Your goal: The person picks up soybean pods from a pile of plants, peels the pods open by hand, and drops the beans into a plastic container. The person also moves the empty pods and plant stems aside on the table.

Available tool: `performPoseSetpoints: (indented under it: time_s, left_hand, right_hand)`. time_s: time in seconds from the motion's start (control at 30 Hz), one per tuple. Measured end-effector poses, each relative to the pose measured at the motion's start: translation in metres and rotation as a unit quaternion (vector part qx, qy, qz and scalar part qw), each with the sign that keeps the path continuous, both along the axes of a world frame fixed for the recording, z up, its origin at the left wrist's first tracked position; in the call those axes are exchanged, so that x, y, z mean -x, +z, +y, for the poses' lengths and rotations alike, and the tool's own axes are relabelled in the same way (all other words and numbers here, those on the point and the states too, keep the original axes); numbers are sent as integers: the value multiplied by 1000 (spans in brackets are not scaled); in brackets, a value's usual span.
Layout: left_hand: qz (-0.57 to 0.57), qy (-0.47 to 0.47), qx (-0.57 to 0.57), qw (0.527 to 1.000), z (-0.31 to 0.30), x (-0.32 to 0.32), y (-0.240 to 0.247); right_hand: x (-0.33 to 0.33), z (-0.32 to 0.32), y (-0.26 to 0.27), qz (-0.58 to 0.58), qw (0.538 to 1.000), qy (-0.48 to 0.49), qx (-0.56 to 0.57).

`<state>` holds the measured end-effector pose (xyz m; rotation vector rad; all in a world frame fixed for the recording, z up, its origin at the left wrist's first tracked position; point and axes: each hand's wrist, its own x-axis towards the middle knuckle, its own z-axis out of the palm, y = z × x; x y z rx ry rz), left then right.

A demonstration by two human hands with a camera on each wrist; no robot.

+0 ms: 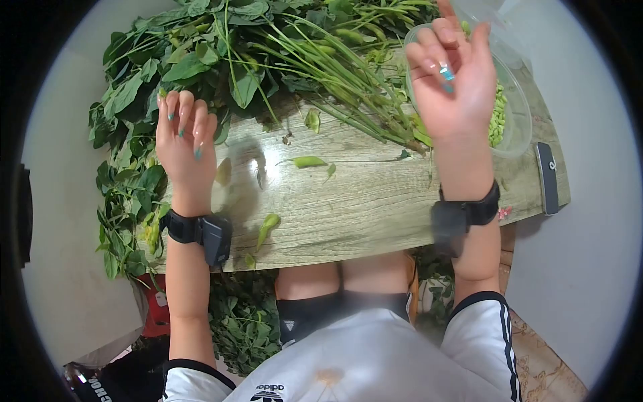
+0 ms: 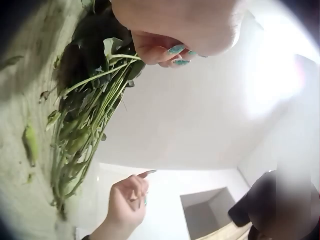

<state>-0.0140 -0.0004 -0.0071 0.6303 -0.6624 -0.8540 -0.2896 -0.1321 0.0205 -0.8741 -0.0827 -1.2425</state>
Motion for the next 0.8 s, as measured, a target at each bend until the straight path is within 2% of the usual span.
performPoseSetpoints:
  time_s: [0.07, 0.1, 0.13, 0.17, 0.23, 0.3, 0.37, 0.4, 0.43, 0.47, 0.5, 0.53, 0.57, 0.6, 0.73, 0.8]
  left_hand:
    - [7, 9, -22, 1000, -1, -4, -1]
    - [15, 17, -44, 999, -1, -3, -1]
    - [-37, 44, -53, 997, -3, -1, -5]
    - [-37, 41, -52, 997, -3, -1, -9]
    - [42, -83, -16, 995, -2, -3, -12]
    - [34, -77, -25, 996, -4, 0, -15]
    - [-9, -125, -28, 992, -4, 3, -15]
    - [-43, -91, -67, 993, -6, 4, -16]
    - [-42, -93, -66, 993, -5, 10, -13]
    - [-102, -68, -80, 989, -2, 17, -8]
    - [-161, -42, -94, 982, 0, 21, -5]
    - [-175, -61, -90, 979, 0, 20, -6]
    - [-177, -59, -92, 978, 1, 21, -6]
    - [-171, -74, -98, 978, 1, 23, -4]
    - [-178, -96, -110, 973, 1, 21, -7]
    - [-185, -94, -112, 972, 0, 24, -4]
  right_hand:
    - [9, -8, -2, -136, 972, 112, -158]
    - [11, -7, 0, -137, 972, 111, -159]
    - [14, -7, 3, -148, 962, 106, -205]
    - [16, -7, 6, -160, 949, 100, -251]
    - [15, -8, 4, -145, 955, 77, -246]
    - [7, -4, 3, -131, 959, 54, -244]
    - [-9, 8, 4, -52, 989, -24, -139]
    - [-13, 11, 4, 70, 996, -52, -28]
    - [-19, 16, 6, 190, 975, -78, 83]
    - [-22, 29, 9, 309, 930, -40, 194]
    - [-28, 44, 15, 418, 858, 1, 299]
    - [-36, 50, 8, 417, 858, 3, 301]
    - [-45, 55, -5, 498, 749, -84, 429]
    - [-50, 59, -16, 559, 609, -168, 537]
    - [-50, 57, -26, 570, 628, -132, 513]
    - [-52, 55, -26, 625, 632, -10, 458]
